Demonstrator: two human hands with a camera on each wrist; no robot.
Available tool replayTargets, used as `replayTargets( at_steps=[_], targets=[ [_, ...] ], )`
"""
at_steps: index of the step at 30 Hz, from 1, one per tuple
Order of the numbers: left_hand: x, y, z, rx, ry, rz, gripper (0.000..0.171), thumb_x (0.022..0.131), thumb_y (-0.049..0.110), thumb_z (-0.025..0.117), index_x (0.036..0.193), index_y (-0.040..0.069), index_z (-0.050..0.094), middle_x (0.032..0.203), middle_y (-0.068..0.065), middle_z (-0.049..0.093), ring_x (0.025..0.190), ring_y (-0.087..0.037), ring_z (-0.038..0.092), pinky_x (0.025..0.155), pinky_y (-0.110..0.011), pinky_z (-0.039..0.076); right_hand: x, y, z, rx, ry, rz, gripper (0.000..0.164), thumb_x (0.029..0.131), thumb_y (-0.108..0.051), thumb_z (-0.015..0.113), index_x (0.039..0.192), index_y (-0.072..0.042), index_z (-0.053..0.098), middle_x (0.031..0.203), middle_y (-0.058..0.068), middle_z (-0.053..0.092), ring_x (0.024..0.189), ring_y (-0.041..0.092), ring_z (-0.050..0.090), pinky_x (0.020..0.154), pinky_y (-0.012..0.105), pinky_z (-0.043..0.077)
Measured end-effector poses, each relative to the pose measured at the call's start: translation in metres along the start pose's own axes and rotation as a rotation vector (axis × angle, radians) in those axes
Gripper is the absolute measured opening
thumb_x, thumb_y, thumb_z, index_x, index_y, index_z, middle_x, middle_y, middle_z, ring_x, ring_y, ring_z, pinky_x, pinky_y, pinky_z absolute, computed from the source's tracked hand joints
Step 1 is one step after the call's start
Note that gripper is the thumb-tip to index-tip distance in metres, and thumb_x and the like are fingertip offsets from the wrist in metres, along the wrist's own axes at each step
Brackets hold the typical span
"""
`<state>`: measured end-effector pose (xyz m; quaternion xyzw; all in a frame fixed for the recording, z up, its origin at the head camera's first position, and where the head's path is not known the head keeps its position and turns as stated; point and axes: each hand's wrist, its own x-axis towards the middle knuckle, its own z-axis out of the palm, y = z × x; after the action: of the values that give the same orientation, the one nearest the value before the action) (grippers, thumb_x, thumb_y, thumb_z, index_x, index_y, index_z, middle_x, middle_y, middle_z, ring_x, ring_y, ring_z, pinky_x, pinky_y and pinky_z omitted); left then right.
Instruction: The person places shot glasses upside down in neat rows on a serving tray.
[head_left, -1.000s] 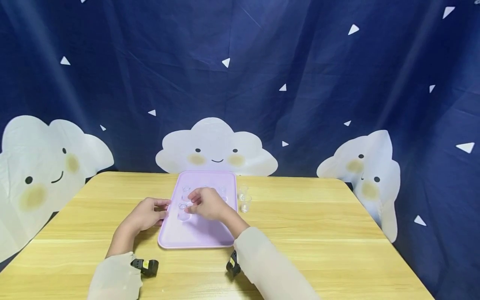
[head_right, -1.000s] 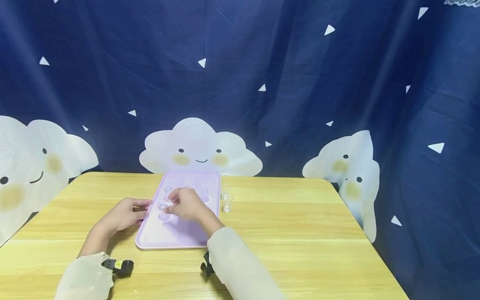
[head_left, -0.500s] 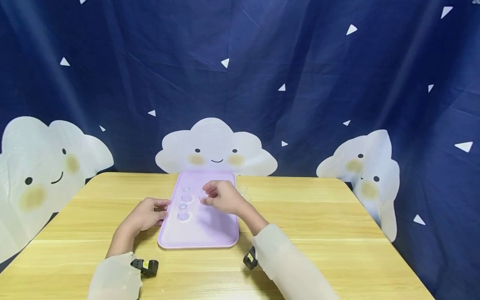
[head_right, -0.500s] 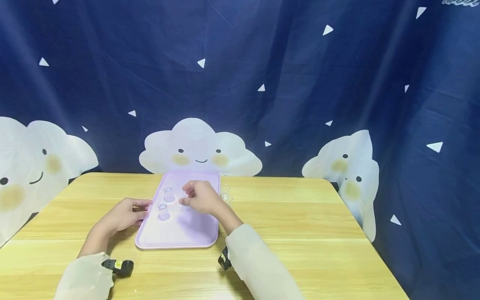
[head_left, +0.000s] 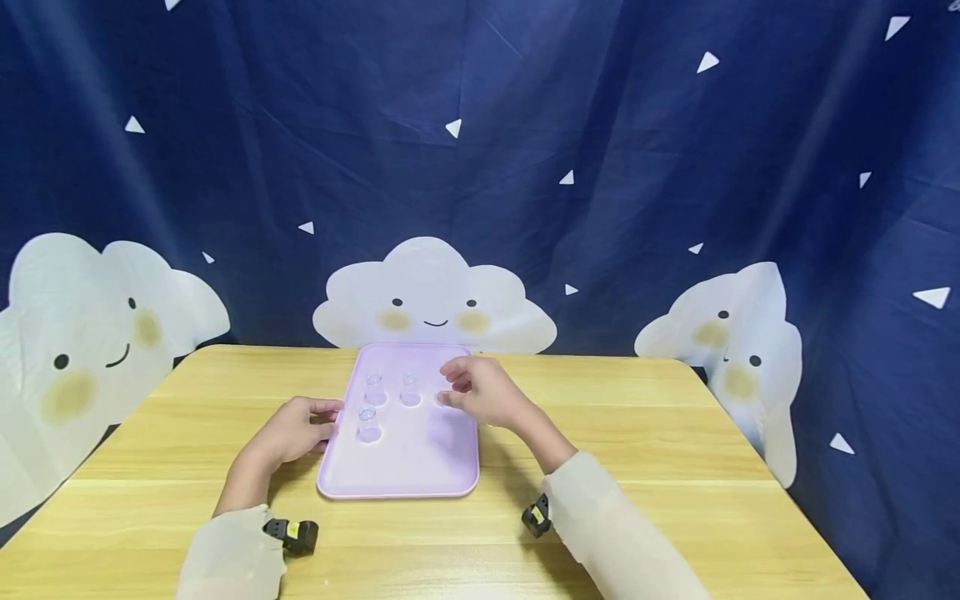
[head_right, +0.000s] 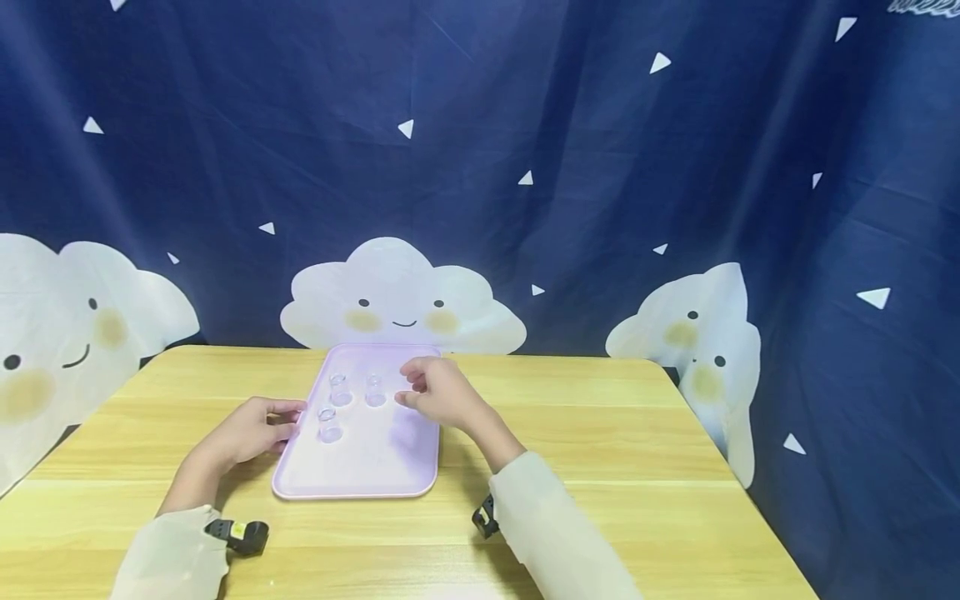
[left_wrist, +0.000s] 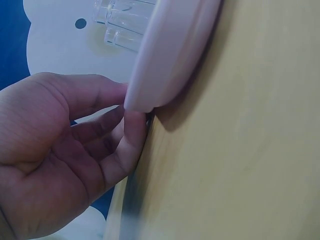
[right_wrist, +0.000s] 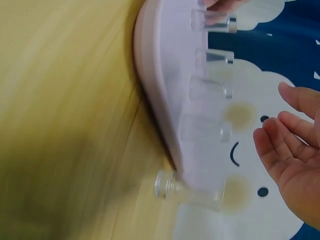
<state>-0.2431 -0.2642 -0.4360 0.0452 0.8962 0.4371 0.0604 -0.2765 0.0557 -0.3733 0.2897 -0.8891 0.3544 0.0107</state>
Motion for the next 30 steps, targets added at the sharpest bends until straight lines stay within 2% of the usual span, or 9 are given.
replayTargets(
  at_steps=[7, 15, 24, 30],
  targets=[
    [0.000, 0.001, 0.000, 0.006, 0.003, -0.008, 0.042, 0.096, -0.004, 0.060, 0.136, -0.013, 0.057, 0.125, -0.031, 0.063, 0.094, -0.025, 0.066, 0.072, -0.033, 0.063, -0.016, 0.020, -0.018, -0.027, 0.034, -0.053, 0.033, 0.089, -0.009, 0.077, 0.118, 0.004, 0.070, 0.110, 0.015, 0.072, 0.092, 0.022, 0.070, 0.086, 0.034, 0.059],
    [-0.001, 0.002, 0.001, 0.005, 0.005, -0.018, 0.042, 0.096, -0.004, 0.060, 0.137, -0.013, 0.057, 0.123, -0.029, 0.064, 0.091, -0.024, 0.066, 0.072, -0.034, 0.063, -0.033, 0.042, -0.033, -0.085, 0.033, -0.032, 0.036, 0.090, -0.015, 0.078, 0.119, 0.004, 0.069, 0.110, 0.017, 0.071, 0.092, 0.022, 0.067, 0.087, 0.039, 0.059],
    [-0.001, 0.002, 0.001, 0.013, 0.005, -0.022, 0.042, 0.096, -0.004, 0.060, 0.137, -0.012, 0.057, 0.124, -0.029, 0.064, 0.091, -0.023, 0.065, 0.072, -0.032, 0.062, -0.044, 0.057, -0.038, -0.151, 0.016, -0.049, 0.035, 0.088, -0.013, 0.079, 0.116, 0.004, 0.069, 0.103, 0.018, 0.070, 0.090, 0.025, 0.067, 0.084, 0.041, 0.058],
    [0.000, 0.000, 0.001, 0.013, 0.010, -0.021, 0.042, 0.096, -0.003, 0.060, 0.137, -0.012, 0.057, 0.124, -0.029, 0.064, 0.091, -0.023, 0.065, 0.072, -0.032, 0.062, -0.045, 0.061, -0.037, -0.164, -0.011, -0.023, 0.036, 0.089, -0.013, 0.079, 0.118, 0.005, 0.068, 0.103, 0.017, 0.070, 0.091, 0.024, 0.066, 0.085, 0.039, 0.057]
  ],
)
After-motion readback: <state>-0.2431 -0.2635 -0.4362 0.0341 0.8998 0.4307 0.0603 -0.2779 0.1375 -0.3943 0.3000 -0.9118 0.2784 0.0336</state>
